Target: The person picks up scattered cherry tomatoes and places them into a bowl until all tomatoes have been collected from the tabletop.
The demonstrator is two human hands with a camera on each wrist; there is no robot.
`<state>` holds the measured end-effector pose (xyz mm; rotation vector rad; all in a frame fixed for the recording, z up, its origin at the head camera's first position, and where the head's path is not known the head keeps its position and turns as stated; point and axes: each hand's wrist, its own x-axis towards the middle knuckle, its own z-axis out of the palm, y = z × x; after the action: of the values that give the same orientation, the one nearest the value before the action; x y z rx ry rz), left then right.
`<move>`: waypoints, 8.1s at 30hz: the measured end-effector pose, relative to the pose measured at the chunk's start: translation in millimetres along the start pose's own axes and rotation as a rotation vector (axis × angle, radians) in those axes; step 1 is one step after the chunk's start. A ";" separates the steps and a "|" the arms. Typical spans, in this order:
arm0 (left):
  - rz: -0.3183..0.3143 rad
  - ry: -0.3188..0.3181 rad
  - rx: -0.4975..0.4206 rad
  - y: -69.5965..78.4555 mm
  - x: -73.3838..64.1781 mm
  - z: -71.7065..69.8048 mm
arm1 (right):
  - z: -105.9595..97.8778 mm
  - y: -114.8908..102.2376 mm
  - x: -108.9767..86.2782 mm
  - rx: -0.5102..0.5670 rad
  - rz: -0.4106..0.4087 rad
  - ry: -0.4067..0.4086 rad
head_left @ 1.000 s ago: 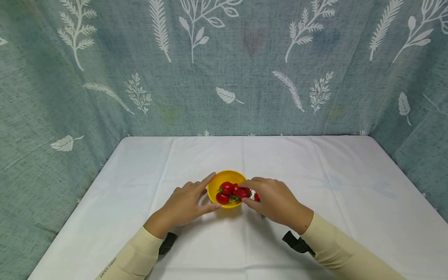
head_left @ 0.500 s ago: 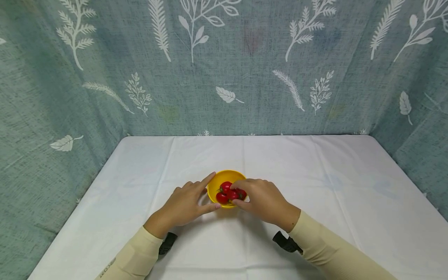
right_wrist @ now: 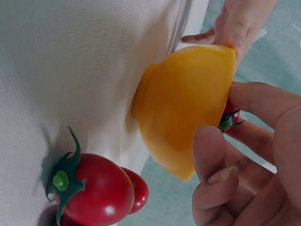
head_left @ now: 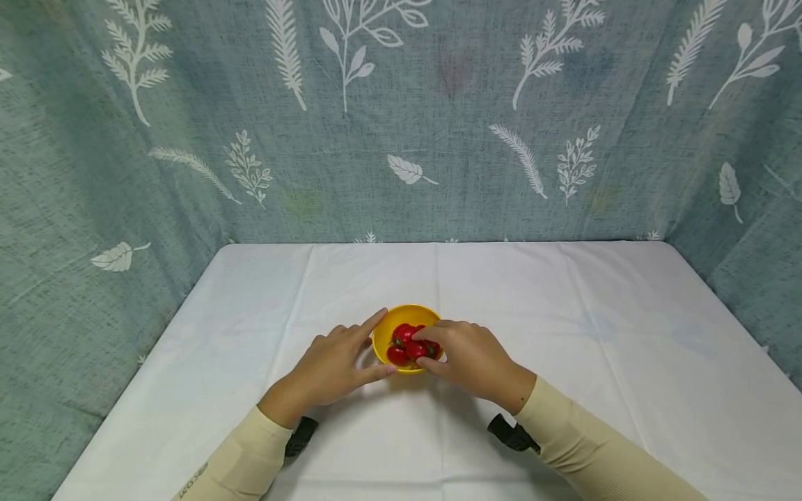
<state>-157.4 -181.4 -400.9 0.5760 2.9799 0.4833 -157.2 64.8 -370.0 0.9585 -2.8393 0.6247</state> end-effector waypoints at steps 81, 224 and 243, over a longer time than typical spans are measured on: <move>-0.003 0.004 0.003 -0.1 1.1 1.4 | -4.0 46.1 -17.2 0.006 0.302 -0.145; -0.016 -0.002 0.006 0.1 1.5 0.9 | -11.8 66.2 -44.8 -0.104 0.230 -0.087; -0.013 -0.005 0.001 1.0 0.2 -0.7 | -22.7 48.6 -34.1 -0.116 0.090 0.055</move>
<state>-157.3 -180.6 -400.0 0.5570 2.9774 0.4794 -160.1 128.2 -373.3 0.7868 -2.8474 0.4797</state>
